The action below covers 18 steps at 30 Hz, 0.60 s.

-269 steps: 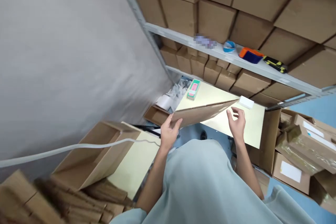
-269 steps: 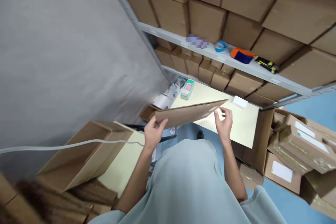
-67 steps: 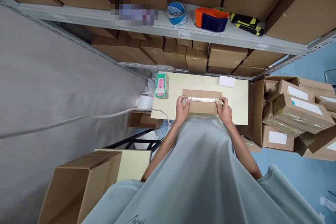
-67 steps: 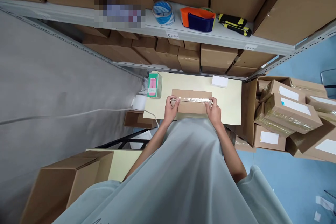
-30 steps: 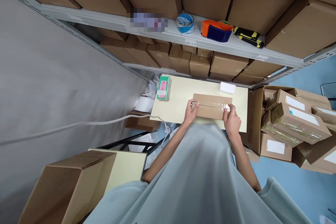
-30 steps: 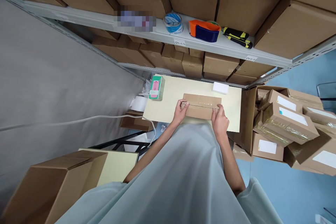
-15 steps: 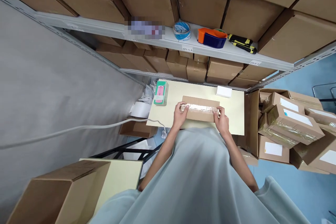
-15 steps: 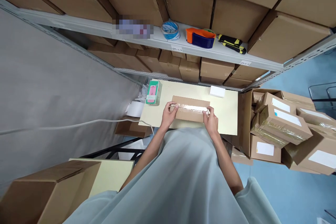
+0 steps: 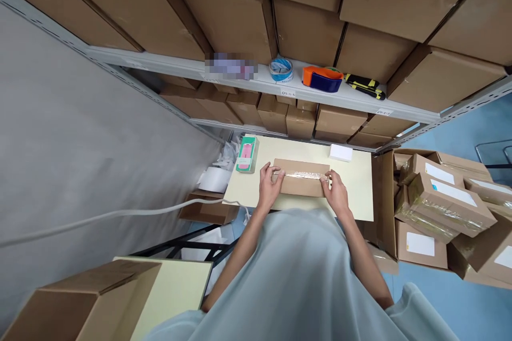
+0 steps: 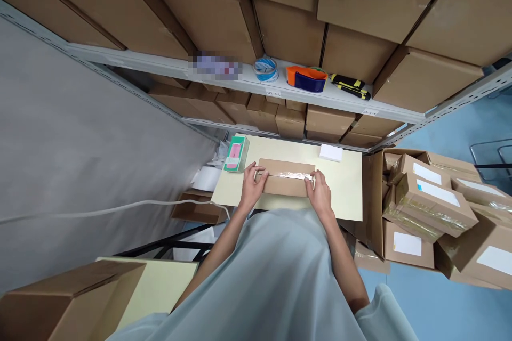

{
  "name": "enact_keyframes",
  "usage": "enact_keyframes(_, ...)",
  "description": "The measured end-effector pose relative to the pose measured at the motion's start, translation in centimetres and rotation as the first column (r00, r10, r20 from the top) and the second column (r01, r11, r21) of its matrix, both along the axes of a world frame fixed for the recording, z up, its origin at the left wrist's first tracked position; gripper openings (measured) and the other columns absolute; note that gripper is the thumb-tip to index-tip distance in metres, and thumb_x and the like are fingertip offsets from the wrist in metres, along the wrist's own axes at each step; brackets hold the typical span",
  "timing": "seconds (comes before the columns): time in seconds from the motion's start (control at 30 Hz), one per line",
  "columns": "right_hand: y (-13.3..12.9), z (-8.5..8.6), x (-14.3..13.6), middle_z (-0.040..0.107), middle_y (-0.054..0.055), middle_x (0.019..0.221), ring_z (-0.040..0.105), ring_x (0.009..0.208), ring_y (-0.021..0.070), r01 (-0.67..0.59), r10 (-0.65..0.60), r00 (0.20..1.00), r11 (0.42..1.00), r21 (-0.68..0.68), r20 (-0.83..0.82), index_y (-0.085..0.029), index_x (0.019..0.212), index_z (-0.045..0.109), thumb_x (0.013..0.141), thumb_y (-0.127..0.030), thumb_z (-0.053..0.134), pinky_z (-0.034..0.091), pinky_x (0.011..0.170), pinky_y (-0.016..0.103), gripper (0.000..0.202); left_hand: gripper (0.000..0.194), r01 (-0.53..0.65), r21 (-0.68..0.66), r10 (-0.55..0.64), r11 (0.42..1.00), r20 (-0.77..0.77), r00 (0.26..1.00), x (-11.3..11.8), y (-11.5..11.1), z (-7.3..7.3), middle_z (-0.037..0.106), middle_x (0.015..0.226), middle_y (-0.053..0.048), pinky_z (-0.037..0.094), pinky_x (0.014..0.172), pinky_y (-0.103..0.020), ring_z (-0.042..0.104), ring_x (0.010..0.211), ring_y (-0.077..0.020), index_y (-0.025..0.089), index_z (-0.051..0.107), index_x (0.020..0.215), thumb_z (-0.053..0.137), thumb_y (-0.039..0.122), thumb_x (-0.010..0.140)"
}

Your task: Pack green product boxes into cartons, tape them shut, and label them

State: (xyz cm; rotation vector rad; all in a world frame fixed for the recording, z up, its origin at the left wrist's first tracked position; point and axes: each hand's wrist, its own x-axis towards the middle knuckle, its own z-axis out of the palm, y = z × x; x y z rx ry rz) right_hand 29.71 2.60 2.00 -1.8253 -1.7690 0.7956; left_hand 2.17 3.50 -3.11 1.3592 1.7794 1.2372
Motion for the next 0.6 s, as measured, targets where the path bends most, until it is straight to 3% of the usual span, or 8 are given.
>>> enact_keyframes(0.1,0.5,1.0,-0.1,0.061,0.022,0.160,0.073,0.126,0.0370,0.000,-0.001,1.000,0.998,0.057,0.031,-0.023,0.124,0.068,0.111,-0.059,0.045,0.061,0.101,0.052,0.045,0.033,-0.003,0.032,0.004,0.999,-0.034,0.999,-0.1,0.6,1.9,0.059,0.148,-0.017,0.050,0.123,-0.055,0.050,0.157,-0.0367,0.028,0.072,0.110,0.066,0.060,0.104)
enact_keyframes(0.3,3.2,3.6,-0.8,0.062,0.021,0.161,0.062,0.149,0.0380,-0.033,0.027,0.999,0.977,0.209,0.031,-0.022,0.130,0.070,0.112,-0.056,0.048,0.057,0.115,0.055,0.044,0.031,0.017,0.174,0.003,0.985,-0.113,0.994,0.0,3.5,5.9,0.062,0.149,-0.017,0.044,0.129,-0.057,0.057,0.151,-0.0348,0.028,0.073,0.114,0.062,0.056,0.108)
enact_keyframes(0.43,7.0,6.1,-1.7,0.064,0.020,0.159,0.062,0.148,0.0371,-0.051,0.047,0.999,0.933,0.357,0.019,-0.022,0.131,0.070,0.113,-0.059,0.051,0.056,0.117,0.054,0.045,0.031,0.030,0.255,0.013,0.967,-0.167,0.986,0.5,6.9,8.9,0.063,0.152,-0.016,0.043,0.130,-0.055,0.058,0.150,-0.0330,0.027,0.073,0.116,0.061,0.054,0.109)
enact_keyframes(0.6,13.9,9.6,-2.5,0.072,0.020,0.145,0.067,0.139,0.0353,-0.113,0.092,0.994,0.849,0.516,0.066,-0.020,0.136,0.068,0.114,-0.055,0.051,0.054,0.117,0.053,0.044,0.031,0.068,0.327,0.009,0.942,-0.228,0.974,1.9,12.8,12.6,0.064,0.152,-0.017,0.044,0.129,-0.051,0.058,0.151,-0.0313,0.024,0.072,0.121,0.061,0.051,0.110)
